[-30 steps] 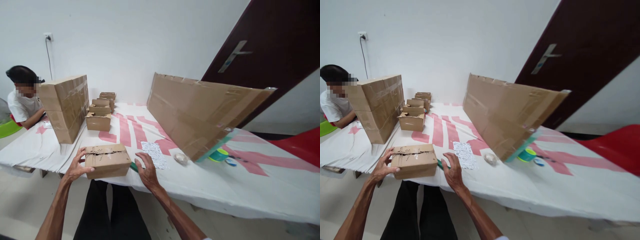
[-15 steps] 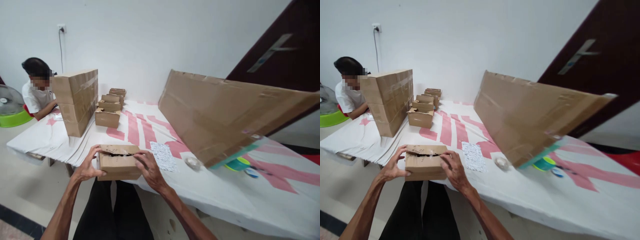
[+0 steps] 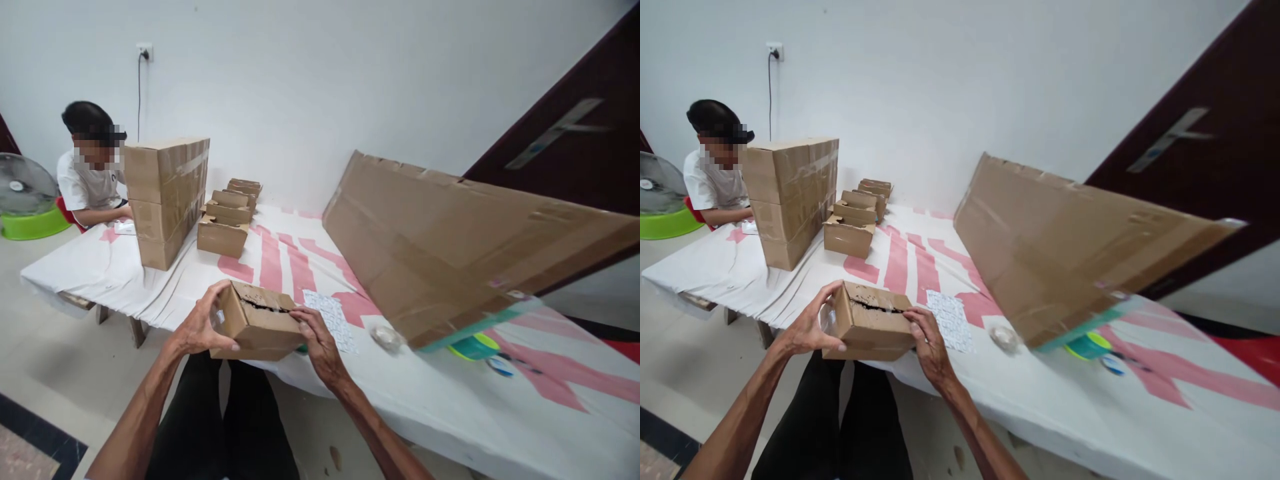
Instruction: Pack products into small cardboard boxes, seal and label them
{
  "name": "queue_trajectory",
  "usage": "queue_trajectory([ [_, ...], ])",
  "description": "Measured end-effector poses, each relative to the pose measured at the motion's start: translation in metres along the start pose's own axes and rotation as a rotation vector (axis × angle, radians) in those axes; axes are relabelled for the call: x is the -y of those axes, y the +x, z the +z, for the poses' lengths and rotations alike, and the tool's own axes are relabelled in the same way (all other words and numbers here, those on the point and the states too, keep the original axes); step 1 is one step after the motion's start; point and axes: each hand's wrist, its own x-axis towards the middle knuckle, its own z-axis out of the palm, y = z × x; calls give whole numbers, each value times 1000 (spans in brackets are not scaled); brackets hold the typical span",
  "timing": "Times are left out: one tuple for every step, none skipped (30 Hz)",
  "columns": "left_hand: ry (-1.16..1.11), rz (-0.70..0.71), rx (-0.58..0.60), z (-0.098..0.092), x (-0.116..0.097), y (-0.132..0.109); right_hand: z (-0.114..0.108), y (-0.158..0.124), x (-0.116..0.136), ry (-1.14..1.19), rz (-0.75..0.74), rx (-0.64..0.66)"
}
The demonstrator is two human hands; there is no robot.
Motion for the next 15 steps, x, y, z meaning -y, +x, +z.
queue_trajectory([
  [-28,-31,-27,1,2,-1,0,0,0,7,6,0],
  [-51,-60,-50,3,4,-3,1,0,1,13,11,0],
  [-67,-83,-64,4,5,-4,1,1,2,17,13,0],
  [-74,-95,-70,5,6,-6,1,1,3,18,13,-1],
  [-75,-97,-70,5,7,-7,1,1,4,17,11,-2],
  [-73,-92,-67,5,7,-7,1,2,6,13,8,-3],
  [-70,-80,-66,5,8,-8,0,3,8,8,3,-3],
  [-67,-67,-67,4,8,-9,0,3,11,1,-3,0],
  [-66,-54,-73,4,8,-9,-1,4,14,-5,-13,5],
  [-66,-43,-80,3,9,-10,-1,5,17,-12,-24,12],
  [-65,-37,-85,1,9,-11,-2,6,20,-20,-38,21],
  [-62,-36,-88,0,10,-13,-3,7,23,-28,-54,30],
  [-59,-38,-87,-1,12,-14,-3,8,26,-35,-72,37],
  [-55,-44,-82,-2,13,-16,-3,9,28,-44,-88,40],
  [-54,-51,-75,-3,14,-17,-4,10,30,-52,-104,41],
])
